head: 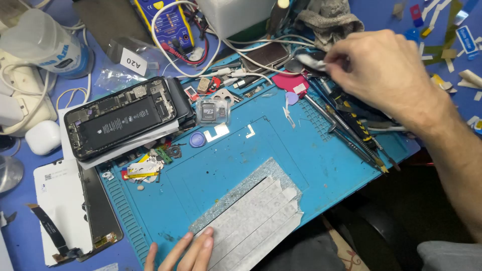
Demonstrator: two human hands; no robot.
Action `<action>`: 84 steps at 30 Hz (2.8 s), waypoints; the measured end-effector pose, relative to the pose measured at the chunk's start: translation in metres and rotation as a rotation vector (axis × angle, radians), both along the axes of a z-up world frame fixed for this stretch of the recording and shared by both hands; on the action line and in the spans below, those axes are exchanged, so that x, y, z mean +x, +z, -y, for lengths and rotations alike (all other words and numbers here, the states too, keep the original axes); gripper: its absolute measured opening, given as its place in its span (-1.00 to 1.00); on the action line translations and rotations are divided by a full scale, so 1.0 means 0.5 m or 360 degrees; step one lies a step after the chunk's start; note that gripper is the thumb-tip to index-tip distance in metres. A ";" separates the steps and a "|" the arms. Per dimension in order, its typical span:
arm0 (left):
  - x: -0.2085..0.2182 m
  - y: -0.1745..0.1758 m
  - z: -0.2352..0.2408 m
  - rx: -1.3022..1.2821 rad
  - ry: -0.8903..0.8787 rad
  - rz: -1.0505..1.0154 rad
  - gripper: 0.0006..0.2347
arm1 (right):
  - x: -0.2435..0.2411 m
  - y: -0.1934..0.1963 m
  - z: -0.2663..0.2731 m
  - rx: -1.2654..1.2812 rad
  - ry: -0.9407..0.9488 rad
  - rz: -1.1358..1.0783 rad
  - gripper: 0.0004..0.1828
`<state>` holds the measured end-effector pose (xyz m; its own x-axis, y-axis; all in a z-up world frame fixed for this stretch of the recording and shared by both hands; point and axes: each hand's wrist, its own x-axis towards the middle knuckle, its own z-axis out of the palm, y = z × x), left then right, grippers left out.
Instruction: Applying and trimming adhesive strips on a mobile phone screen component using a razor blade
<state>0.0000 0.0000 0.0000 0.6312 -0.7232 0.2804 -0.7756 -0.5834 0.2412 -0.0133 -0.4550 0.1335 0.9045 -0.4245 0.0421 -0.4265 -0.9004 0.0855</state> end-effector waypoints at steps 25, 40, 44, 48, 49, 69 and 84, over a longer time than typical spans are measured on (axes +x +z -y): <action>-0.020 0.048 0.079 -0.0647 0.0222 0.0212 -0.74 | 0.070 -0.095 -0.010 -0.0624 0.0224 -0.0195 -0.59; -0.020 0.044 0.070 -0.0690 0.0163 0.0116 -0.57 | 0.090 -0.072 -0.023 -0.0400 0.0164 -0.0252 -0.67; -0.020 0.028 0.069 -0.0656 0.0163 0.0181 -0.57 | 0.096 -0.041 -0.057 -0.0409 -0.0101 -0.0399 -0.61; -0.018 0.027 0.068 -0.0644 0.0150 0.0179 -0.57 | 0.102 -0.040 -0.070 -0.0435 -0.0205 -0.0483 -0.63; -0.019 0.029 0.067 -0.0644 0.0149 0.0180 -0.57 | 0.097 -0.051 -0.063 -0.0435 -0.0207 -0.0483 -0.63; -0.019 0.096 0.074 -0.0761 0.0177 -0.0047 -0.67 | -0.017 -0.011 -0.134 0.0306 0.0782 0.0867 -0.77; -0.003 0.135 0.059 -0.0531 -0.0130 -0.0194 -0.52 | -0.220 -0.053 -0.358 0.1246 -0.0252 0.0791 -0.98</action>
<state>-0.0014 -0.0294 0.0677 0.6182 -0.6539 0.4361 -0.7704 -0.3940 0.5013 -0.1232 -0.2762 0.1067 0.7889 -0.6118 0.0586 -0.3736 -0.5531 -0.7447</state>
